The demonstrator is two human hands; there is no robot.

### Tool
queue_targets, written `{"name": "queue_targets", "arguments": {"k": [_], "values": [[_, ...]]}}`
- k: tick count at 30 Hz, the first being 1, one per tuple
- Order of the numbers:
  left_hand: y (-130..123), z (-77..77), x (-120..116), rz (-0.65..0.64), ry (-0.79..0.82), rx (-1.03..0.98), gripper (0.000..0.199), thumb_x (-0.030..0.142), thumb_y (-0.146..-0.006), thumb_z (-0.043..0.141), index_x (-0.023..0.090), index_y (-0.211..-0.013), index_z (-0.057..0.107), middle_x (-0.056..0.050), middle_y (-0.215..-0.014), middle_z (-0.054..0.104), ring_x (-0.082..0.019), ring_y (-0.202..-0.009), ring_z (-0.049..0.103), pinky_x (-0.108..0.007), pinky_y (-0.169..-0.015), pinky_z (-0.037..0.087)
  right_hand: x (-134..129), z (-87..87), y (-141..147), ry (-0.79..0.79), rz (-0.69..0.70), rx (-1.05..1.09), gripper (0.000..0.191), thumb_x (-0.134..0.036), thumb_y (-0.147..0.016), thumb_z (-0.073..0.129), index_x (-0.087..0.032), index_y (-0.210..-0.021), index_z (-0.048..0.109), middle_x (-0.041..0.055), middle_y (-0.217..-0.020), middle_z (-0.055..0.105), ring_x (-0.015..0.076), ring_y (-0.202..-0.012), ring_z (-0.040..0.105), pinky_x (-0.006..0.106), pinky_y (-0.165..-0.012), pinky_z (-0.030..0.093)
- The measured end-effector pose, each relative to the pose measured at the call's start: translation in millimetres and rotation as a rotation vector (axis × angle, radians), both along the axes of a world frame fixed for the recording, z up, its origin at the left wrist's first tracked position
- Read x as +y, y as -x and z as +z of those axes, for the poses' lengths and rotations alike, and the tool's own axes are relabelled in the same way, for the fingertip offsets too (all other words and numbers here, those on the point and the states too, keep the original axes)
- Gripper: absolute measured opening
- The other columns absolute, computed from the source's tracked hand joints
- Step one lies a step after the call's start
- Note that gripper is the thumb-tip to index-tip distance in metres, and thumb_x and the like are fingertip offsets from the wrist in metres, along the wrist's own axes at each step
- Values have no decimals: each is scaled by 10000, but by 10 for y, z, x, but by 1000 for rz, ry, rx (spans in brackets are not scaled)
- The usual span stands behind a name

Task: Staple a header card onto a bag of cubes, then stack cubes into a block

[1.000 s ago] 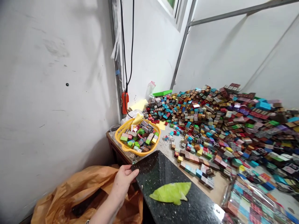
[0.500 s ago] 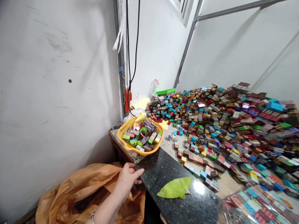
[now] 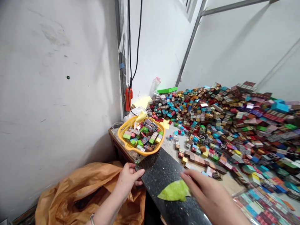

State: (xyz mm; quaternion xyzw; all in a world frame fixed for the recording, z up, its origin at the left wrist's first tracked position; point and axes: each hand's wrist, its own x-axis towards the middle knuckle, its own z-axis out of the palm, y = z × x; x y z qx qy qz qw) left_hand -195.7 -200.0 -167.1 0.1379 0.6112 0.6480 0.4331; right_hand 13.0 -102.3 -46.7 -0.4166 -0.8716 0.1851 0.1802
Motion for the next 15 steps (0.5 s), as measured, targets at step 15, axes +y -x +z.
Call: {"name": "queue_targets", "arguments": {"k": [15], "values": [[513,151,-317,144,-105,222,449,511,-708,610,162,-924,427,-35,-738,612,-146,-591,601,-250,-475,477,784,29,2128,1,37,-98,149,-201,-743,515,-176,-697,655,49,-686,651,188,-682,593,274,-612,423]]}}
